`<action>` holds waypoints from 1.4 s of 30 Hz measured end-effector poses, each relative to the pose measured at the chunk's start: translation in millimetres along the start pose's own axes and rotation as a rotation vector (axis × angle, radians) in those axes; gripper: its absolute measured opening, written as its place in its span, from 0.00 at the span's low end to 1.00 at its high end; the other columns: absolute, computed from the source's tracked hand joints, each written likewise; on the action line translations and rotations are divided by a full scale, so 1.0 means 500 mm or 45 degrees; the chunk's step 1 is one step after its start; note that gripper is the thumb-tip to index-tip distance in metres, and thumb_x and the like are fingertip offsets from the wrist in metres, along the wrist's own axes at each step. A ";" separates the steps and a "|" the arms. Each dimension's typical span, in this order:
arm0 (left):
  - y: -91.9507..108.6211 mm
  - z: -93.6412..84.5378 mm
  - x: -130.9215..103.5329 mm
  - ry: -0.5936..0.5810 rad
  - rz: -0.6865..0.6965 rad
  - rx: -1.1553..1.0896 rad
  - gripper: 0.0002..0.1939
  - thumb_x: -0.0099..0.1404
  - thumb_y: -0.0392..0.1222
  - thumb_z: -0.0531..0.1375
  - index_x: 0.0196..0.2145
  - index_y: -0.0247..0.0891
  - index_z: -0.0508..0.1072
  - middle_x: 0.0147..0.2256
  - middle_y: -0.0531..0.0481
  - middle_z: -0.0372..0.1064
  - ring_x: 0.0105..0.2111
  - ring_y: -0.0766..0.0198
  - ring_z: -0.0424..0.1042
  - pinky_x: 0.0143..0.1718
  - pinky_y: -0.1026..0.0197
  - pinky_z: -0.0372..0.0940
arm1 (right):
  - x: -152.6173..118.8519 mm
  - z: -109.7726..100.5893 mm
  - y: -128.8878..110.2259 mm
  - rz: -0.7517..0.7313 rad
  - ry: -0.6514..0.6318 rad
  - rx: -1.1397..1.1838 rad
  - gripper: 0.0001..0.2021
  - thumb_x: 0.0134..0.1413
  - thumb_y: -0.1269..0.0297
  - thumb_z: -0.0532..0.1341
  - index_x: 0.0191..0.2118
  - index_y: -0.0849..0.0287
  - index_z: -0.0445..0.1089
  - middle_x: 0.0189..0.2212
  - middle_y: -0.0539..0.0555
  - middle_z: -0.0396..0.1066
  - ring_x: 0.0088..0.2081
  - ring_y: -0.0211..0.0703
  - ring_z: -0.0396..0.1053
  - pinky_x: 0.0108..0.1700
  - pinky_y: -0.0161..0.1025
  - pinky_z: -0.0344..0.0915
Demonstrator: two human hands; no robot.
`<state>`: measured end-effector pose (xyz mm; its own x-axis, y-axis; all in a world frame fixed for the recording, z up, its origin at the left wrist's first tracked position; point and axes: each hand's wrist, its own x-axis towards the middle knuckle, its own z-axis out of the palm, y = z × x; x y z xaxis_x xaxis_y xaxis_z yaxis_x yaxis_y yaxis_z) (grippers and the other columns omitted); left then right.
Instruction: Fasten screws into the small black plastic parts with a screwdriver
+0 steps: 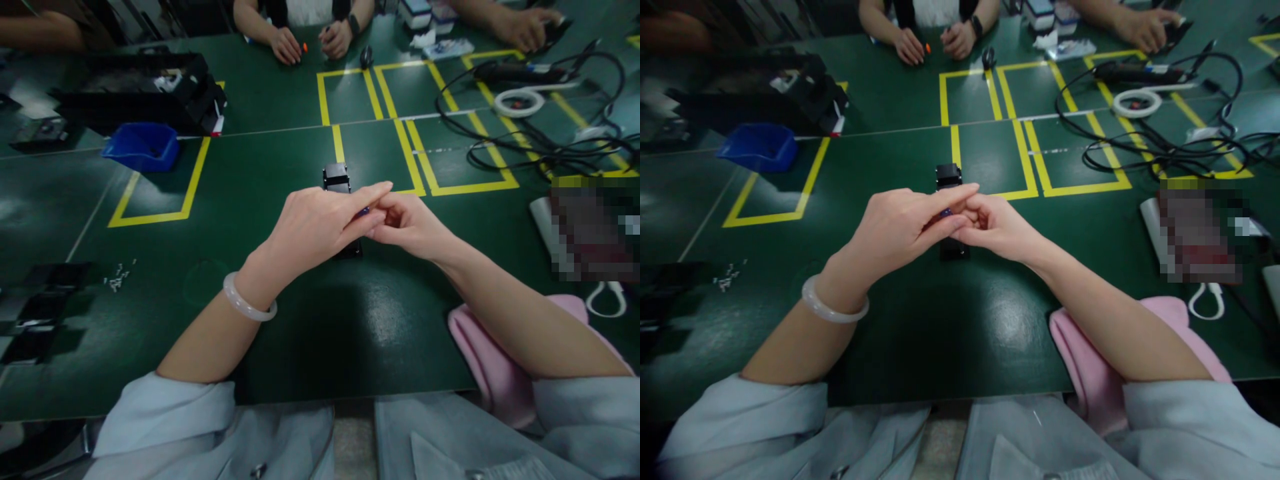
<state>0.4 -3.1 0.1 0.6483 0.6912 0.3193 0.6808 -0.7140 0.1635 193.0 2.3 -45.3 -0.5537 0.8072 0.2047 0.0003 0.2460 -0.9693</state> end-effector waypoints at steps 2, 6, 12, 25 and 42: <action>0.001 0.000 0.000 0.002 0.001 -0.003 0.24 0.75 0.51 0.48 0.63 0.44 0.68 0.39 0.48 0.79 0.38 0.61 0.77 0.40 0.62 0.65 | 0.001 0.007 -0.005 -0.011 0.054 -0.078 0.07 0.55 0.63 0.62 0.33 0.57 0.63 0.23 0.43 0.59 0.25 0.31 0.56 0.26 0.32 0.54; 0.000 -0.008 0.000 -0.017 -0.009 -0.046 0.24 0.75 0.52 0.48 0.63 0.44 0.68 0.42 0.48 0.79 0.41 0.61 0.77 0.43 0.62 0.66 | -0.003 0.016 -0.015 -0.065 0.120 -0.376 0.08 0.57 0.64 0.60 0.31 0.56 0.60 0.23 0.44 0.60 0.24 0.32 0.56 0.27 0.34 0.53; -0.028 -0.039 -0.015 -0.012 -0.126 -0.149 0.25 0.77 0.45 0.42 0.62 0.41 0.68 0.53 0.46 0.74 0.49 0.61 0.74 0.49 0.60 0.66 | -0.009 0.013 -0.028 -0.086 0.100 -0.616 0.07 0.61 0.62 0.60 0.35 0.56 0.60 0.22 0.43 0.60 0.23 0.34 0.58 0.29 0.34 0.55; 0.009 0.082 -0.071 -0.395 -0.424 0.111 0.42 0.63 0.69 0.57 0.66 0.41 0.56 0.50 0.37 0.66 0.48 0.43 0.73 0.39 0.52 0.70 | -0.006 0.019 -0.052 -0.008 0.081 -1.054 0.07 0.60 0.61 0.58 0.35 0.56 0.60 0.25 0.47 0.64 0.25 0.37 0.61 0.29 0.35 0.51; -0.049 0.124 -0.070 -0.374 -0.104 -0.104 0.18 0.66 0.48 0.62 0.48 0.33 0.70 0.47 0.39 0.73 0.48 0.48 0.71 0.52 0.47 0.65 | 0.025 0.049 -0.103 0.024 -0.146 -1.445 0.08 0.69 0.61 0.52 0.44 0.58 0.64 0.27 0.52 0.71 0.27 0.43 0.67 0.28 0.36 0.47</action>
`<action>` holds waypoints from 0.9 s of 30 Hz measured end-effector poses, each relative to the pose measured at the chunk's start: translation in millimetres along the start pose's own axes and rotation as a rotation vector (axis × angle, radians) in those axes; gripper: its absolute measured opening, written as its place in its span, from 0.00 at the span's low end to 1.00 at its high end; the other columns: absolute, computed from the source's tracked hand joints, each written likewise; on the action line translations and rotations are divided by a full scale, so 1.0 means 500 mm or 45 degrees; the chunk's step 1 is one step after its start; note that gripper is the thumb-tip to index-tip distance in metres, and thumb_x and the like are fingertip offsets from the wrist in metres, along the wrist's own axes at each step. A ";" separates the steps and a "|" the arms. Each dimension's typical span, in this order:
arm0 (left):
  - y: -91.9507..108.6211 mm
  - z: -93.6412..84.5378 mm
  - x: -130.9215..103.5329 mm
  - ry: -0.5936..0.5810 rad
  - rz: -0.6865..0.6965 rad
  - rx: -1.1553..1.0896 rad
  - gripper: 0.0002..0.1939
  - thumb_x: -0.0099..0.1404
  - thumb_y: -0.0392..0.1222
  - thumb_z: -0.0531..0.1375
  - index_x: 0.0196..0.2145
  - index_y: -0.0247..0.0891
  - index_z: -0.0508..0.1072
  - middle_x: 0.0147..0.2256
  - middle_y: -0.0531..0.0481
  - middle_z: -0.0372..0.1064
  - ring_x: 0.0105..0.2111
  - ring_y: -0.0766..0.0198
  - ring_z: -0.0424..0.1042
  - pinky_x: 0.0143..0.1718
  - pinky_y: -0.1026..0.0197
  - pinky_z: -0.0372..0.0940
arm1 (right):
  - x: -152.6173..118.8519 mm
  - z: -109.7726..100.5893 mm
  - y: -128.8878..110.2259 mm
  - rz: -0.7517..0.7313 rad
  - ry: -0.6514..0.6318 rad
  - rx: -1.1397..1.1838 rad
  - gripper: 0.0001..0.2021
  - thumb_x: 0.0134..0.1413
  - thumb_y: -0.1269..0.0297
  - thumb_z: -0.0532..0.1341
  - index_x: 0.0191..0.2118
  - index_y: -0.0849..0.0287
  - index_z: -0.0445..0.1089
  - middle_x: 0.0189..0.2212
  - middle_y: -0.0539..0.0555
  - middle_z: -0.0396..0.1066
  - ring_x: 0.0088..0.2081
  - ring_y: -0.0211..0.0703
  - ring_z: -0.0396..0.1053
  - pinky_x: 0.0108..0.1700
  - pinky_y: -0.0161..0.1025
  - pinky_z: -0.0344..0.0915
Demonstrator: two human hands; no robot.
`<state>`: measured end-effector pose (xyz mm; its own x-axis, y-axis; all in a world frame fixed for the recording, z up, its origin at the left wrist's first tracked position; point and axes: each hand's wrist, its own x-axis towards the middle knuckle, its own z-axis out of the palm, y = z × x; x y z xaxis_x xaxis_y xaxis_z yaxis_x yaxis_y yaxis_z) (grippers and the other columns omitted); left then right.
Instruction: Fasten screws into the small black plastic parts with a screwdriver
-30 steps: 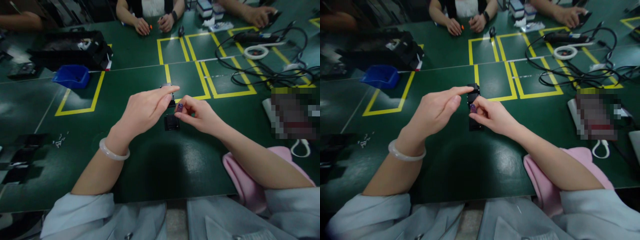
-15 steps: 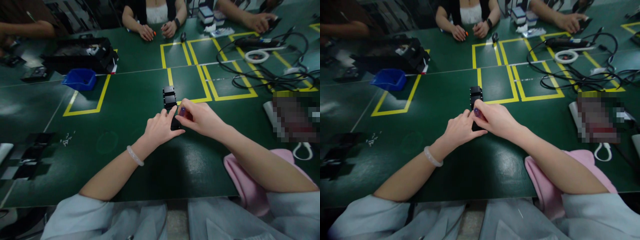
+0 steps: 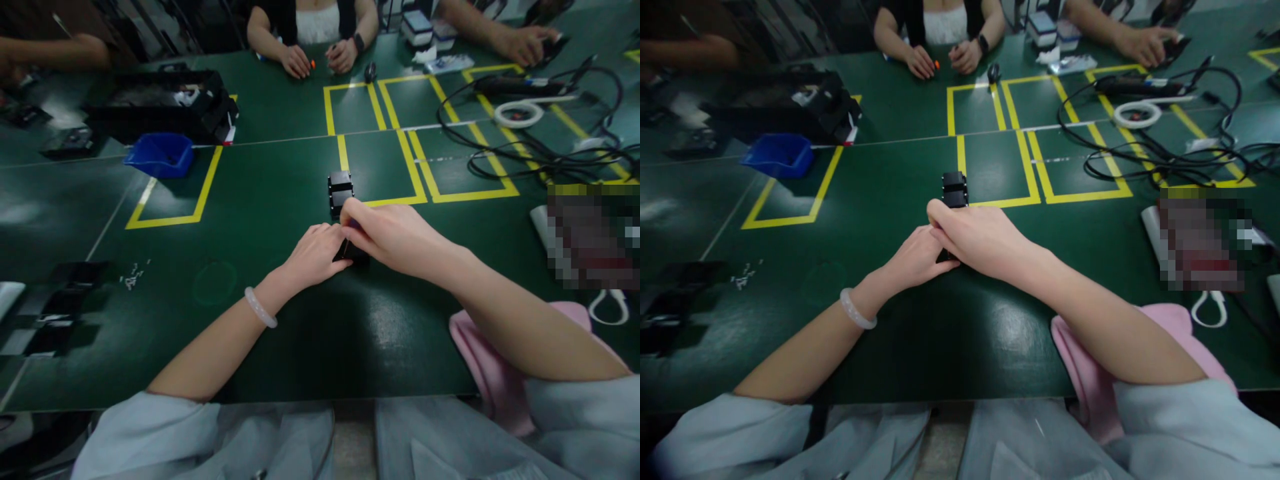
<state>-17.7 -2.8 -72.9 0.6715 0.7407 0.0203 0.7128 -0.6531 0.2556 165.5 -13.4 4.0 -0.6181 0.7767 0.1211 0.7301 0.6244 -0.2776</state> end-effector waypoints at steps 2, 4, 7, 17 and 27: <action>-0.011 0.000 -0.006 -0.003 0.017 -0.044 0.16 0.65 0.47 0.62 0.47 0.34 0.71 0.48 0.39 0.72 0.49 0.48 0.70 0.53 0.47 0.65 | 0.010 0.002 -0.006 0.012 -0.016 -0.055 0.08 0.69 0.60 0.52 0.44 0.58 0.64 0.27 0.53 0.72 0.27 0.43 0.67 0.28 0.37 0.46; -0.017 0.001 -0.016 0.015 0.012 -0.082 0.16 0.66 0.47 0.62 0.47 0.35 0.71 0.49 0.40 0.72 0.51 0.48 0.70 0.55 0.46 0.64 | 0.019 0.003 -0.013 0.018 -0.028 -0.115 0.09 0.69 0.59 0.53 0.43 0.58 0.66 0.26 0.54 0.72 0.25 0.43 0.67 0.28 0.37 0.45; -0.021 0.002 -0.039 0.120 -0.076 -0.155 0.18 0.67 0.49 0.61 0.49 0.35 0.69 0.51 0.38 0.70 0.52 0.48 0.69 0.55 0.46 0.65 | 0.026 0.005 -0.019 -0.003 0.018 -0.167 0.12 0.68 0.56 0.53 0.41 0.58 0.67 0.23 0.54 0.71 0.24 0.43 0.66 0.28 0.38 0.43; -0.019 0.019 -0.062 0.140 -0.176 -0.406 0.09 0.70 0.45 0.57 0.40 0.37 0.71 0.47 0.43 0.72 0.48 0.55 0.72 0.52 0.50 0.67 | 0.020 0.012 -0.013 -0.040 0.057 -0.168 0.15 0.68 0.52 0.53 0.40 0.59 0.68 0.23 0.55 0.71 0.24 0.42 0.65 0.28 0.38 0.42; -0.024 0.050 -0.061 0.270 -0.087 -0.443 0.08 0.70 0.44 0.57 0.39 0.37 0.71 0.38 0.48 0.71 0.39 0.59 0.72 0.43 0.56 0.68 | 0.019 0.011 -0.017 -0.048 0.055 -0.233 0.13 0.69 0.56 0.53 0.41 0.60 0.68 0.24 0.54 0.71 0.25 0.41 0.65 0.29 0.37 0.43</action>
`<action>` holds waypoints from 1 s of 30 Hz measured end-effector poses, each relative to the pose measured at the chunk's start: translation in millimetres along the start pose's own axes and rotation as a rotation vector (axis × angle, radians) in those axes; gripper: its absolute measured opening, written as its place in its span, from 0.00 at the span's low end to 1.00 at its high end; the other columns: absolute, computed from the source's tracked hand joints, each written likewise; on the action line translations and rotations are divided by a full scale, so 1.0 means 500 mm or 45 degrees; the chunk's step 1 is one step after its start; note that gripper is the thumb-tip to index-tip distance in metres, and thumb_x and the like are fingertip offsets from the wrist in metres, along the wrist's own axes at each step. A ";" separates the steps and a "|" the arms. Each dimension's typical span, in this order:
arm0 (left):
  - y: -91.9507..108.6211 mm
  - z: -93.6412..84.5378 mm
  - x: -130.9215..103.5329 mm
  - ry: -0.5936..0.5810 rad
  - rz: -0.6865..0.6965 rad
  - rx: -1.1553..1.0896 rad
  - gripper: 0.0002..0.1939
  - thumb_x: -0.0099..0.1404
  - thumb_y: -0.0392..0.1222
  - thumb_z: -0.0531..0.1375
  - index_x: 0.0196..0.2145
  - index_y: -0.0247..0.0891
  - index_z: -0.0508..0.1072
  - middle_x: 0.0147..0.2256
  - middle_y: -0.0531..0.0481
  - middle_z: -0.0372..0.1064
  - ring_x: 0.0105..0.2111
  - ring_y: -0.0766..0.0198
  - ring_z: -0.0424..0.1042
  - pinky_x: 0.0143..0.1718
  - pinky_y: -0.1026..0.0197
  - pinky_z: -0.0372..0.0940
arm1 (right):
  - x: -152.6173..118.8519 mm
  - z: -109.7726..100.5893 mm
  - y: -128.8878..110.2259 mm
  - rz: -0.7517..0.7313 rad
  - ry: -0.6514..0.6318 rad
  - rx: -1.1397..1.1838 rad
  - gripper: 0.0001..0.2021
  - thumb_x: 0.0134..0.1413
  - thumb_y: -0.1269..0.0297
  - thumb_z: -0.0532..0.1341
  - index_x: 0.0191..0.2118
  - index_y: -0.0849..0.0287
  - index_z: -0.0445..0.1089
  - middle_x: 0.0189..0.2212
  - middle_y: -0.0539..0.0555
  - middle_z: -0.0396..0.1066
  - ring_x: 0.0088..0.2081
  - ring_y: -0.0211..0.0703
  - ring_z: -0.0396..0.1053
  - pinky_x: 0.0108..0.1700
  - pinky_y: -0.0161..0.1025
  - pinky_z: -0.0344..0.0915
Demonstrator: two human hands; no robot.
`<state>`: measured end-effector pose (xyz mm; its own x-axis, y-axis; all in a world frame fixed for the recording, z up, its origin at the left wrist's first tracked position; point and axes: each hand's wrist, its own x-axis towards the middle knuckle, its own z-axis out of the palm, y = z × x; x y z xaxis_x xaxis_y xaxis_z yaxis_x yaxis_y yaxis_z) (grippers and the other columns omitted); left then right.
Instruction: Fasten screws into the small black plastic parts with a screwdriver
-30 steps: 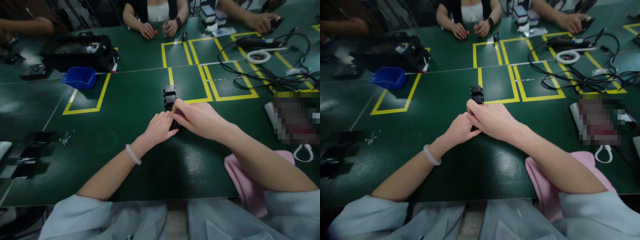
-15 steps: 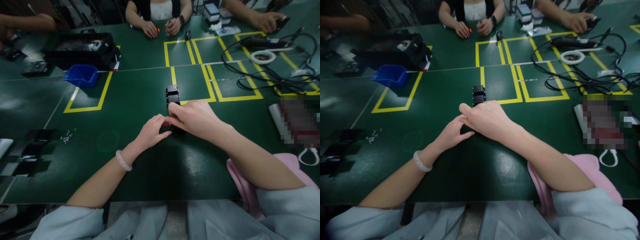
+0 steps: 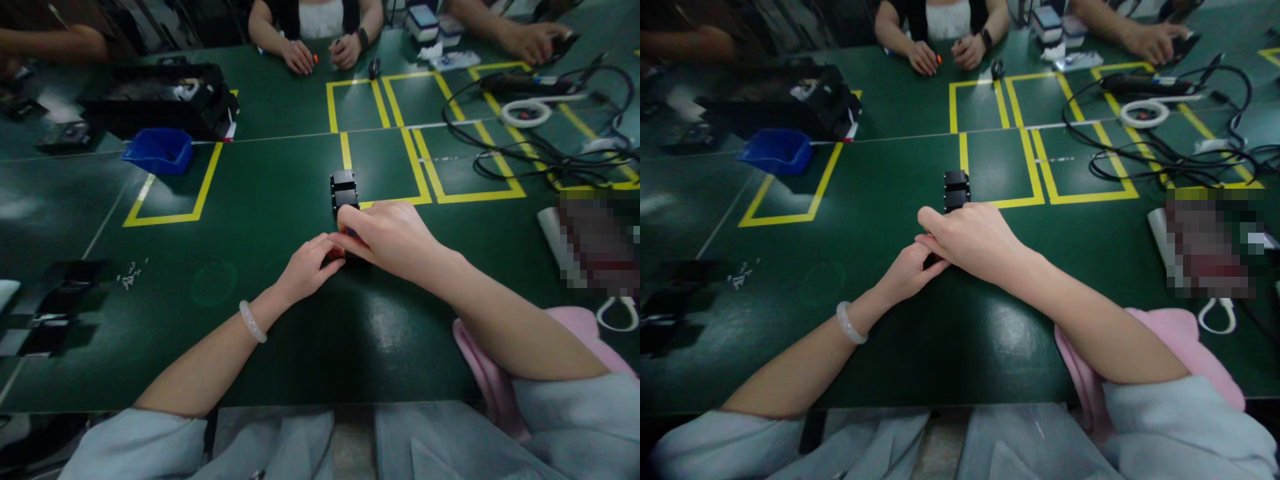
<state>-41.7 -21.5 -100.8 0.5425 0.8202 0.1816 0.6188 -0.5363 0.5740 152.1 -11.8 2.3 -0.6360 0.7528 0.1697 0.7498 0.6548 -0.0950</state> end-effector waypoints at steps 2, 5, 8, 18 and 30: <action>-0.004 0.005 0.000 0.056 0.036 -0.031 0.06 0.70 0.42 0.58 0.39 0.37 0.71 0.37 0.49 0.71 0.38 0.60 0.71 0.41 0.57 0.67 | -0.002 0.000 -0.001 -0.009 0.010 -0.029 0.13 0.69 0.57 0.53 0.41 0.60 0.68 0.25 0.53 0.72 0.25 0.41 0.65 0.29 0.37 0.44; -0.006 0.005 0.001 0.089 0.057 -0.064 0.04 0.69 0.40 0.59 0.39 0.37 0.71 0.36 0.50 0.70 0.36 0.62 0.71 0.40 0.59 0.67 | -0.002 0.001 0.000 -0.010 -0.005 -0.043 0.13 0.70 0.57 0.52 0.42 0.60 0.68 0.25 0.53 0.72 0.26 0.41 0.66 0.29 0.37 0.44; -0.005 0.003 0.001 0.071 0.049 -0.090 0.04 0.68 0.40 0.60 0.39 0.37 0.71 0.36 0.51 0.70 0.36 0.62 0.71 0.40 0.59 0.67 | -0.001 0.000 0.001 0.009 -0.026 -0.034 0.13 0.69 0.57 0.52 0.42 0.60 0.68 0.25 0.53 0.72 0.26 0.41 0.66 0.29 0.37 0.44; -0.004 0.002 0.003 0.042 0.053 -0.091 0.04 0.69 0.40 0.59 0.38 0.37 0.68 0.37 0.50 0.70 0.37 0.61 0.71 0.39 0.59 0.66 | -0.006 -0.008 0.004 -0.017 -0.085 0.147 0.09 0.68 0.62 0.53 0.45 0.61 0.66 0.26 0.50 0.69 0.25 0.38 0.63 0.28 0.35 0.44; -0.015 0.011 0.001 0.016 0.057 -0.070 0.07 0.72 0.43 0.55 0.39 0.37 0.66 0.37 0.48 0.68 0.37 0.60 0.69 0.39 0.57 0.66 | -0.004 -0.008 0.005 -0.001 -0.072 0.160 0.10 0.67 0.58 0.55 0.44 0.59 0.66 0.26 0.50 0.67 0.26 0.38 0.62 0.29 0.35 0.46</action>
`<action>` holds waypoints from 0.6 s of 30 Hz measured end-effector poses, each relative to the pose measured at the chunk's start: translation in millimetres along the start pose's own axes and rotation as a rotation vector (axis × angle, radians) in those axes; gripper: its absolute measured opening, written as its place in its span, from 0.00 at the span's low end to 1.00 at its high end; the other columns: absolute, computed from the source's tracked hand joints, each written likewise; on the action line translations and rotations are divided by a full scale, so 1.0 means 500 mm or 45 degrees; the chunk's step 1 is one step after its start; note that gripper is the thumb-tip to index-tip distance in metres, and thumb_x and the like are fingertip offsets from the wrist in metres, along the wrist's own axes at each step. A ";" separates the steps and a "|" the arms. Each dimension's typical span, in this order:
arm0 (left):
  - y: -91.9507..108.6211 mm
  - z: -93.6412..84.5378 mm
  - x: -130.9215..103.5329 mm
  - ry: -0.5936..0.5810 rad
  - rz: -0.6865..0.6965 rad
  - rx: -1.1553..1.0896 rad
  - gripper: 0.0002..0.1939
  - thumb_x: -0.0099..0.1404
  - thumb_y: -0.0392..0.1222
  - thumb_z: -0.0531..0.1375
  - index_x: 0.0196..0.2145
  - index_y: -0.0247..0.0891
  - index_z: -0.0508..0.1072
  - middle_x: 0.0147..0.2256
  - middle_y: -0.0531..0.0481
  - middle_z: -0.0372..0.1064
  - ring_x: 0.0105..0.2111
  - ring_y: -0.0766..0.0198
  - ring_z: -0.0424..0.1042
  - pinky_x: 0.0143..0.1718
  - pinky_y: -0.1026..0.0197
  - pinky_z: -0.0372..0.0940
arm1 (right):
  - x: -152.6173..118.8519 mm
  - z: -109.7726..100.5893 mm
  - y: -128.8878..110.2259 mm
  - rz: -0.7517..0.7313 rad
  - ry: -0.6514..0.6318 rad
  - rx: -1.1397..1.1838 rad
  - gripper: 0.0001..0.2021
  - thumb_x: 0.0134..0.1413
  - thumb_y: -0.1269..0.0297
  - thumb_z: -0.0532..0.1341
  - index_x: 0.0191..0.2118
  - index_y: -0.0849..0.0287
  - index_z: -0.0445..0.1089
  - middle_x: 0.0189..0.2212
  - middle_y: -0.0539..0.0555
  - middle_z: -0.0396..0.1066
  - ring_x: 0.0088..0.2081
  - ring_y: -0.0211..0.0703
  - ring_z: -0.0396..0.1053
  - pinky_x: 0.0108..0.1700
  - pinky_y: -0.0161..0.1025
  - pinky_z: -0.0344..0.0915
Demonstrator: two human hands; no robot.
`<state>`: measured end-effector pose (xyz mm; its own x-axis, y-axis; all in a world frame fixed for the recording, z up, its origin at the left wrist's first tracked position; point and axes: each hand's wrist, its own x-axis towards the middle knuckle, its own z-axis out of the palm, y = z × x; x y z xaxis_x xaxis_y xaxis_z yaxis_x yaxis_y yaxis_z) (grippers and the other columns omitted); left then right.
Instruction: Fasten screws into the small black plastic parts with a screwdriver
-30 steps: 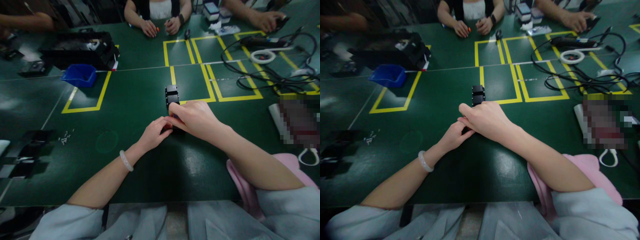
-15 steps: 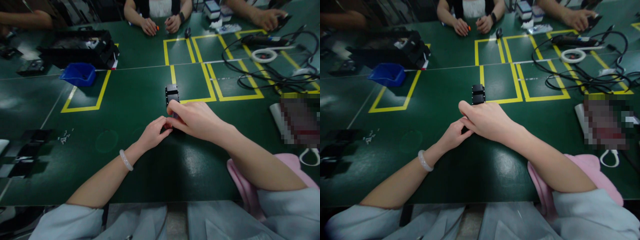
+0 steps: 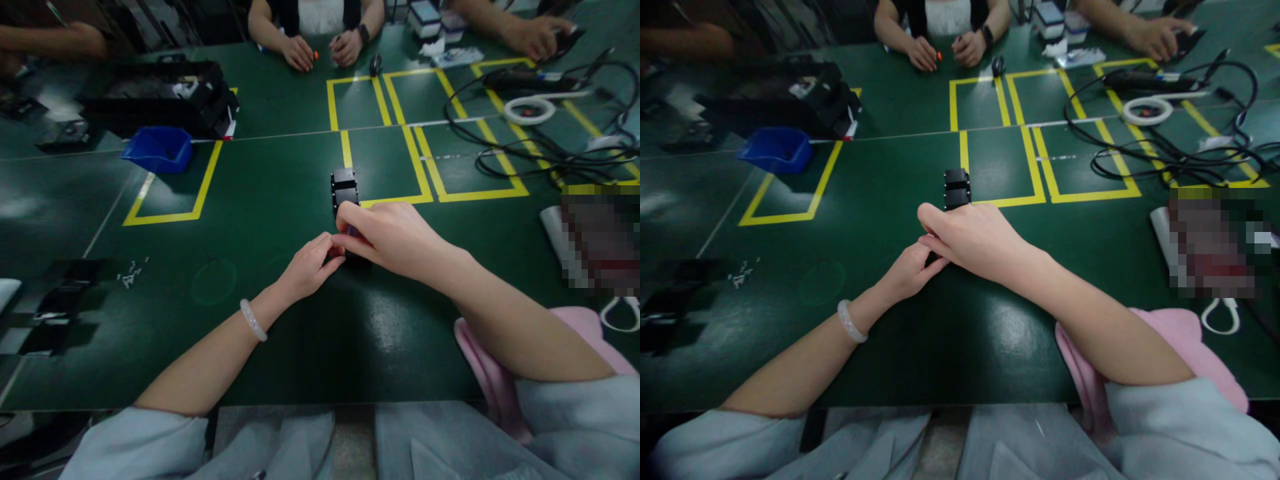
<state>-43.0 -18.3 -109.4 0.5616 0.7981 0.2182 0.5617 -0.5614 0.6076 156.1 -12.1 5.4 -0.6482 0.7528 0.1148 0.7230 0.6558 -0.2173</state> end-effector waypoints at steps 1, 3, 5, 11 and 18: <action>0.001 0.000 0.000 0.000 0.001 -0.008 0.07 0.72 0.43 0.55 0.39 0.37 0.66 0.38 0.47 0.68 0.37 0.60 0.69 0.40 0.56 0.66 | -0.001 -0.001 0.000 -0.008 0.006 0.017 0.10 0.67 0.59 0.55 0.44 0.59 0.66 0.26 0.50 0.68 0.26 0.39 0.63 0.29 0.35 0.46; 0.003 -0.001 0.001 0.003 0.001 -0.021 0.07 0.72 0.43 0.54 0.39 0.37 0.66 0.38 0.47 0.68 0.37 0.59 0.69 0.39 0.56 0.66 | -0.003 -0.002 0.000 -0.034 0.017 0.059 0.09 0.67 0.60 0.55 0.45 0.60 0.66 0.26 0.49 0.68 0.27 0.39 0.63 0.29 0.35 0.46; 0.004 -0.001 0.001 0.011 0.005 -0.032 0.07 0.72 0.43 0.54 0.39 0.37 0.66 0.37 0.47 0.68 0.36 0.59 0.69 0.38 0.56 0.66 | -0.004 -0.002 0.001 -0.042 0.010 0.093 0.09 0.67 0.62 0.55 0.46 0.60 0.66 0.26 0.49 0.67 0.27 0.39 0.63 0.29 0.35 0.47; 0.002 0.001 -0.001 0.024 0.012 -0.062 0.05 0.72 0.42 0.55 0.39 0.38 0.64 0.37 0.49 0.68 0.36 0.61 0.69 0.38 0.58 0.66 | -0.003 -0.003 0.001 -0.026 0.001 0.132 0.08 0.67 0.61 0.55 0.44 0.60 0.65 0.26 0.49 0.66 0.26 0.38 0.61 0.29 0.34 0.48; 0.003 -0.001 -0.001 0.051 0.040 -0.033 0.06 0.73 0.42 0.54 0.41 0.37 0.66 0.41 0.46 0.68 0.41 0.59 0.69 0.43 0.56 0.67 | -0.003 -0.005 0.002 -0.038 0.019 0.150 0.08 0.68 0.60 0.54 0.43 0.59 0.65 0.27 0.49 0.67 0.27 0.38 0.61 0.30 0.34 0.48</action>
<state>-42.6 -19.3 -108.4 0.5537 0.7885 0.2680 0.5276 -0.5811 0.6197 158.5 -12.4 7.6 -0.6647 0.7344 0.1372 0.6698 0.6671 -0.3260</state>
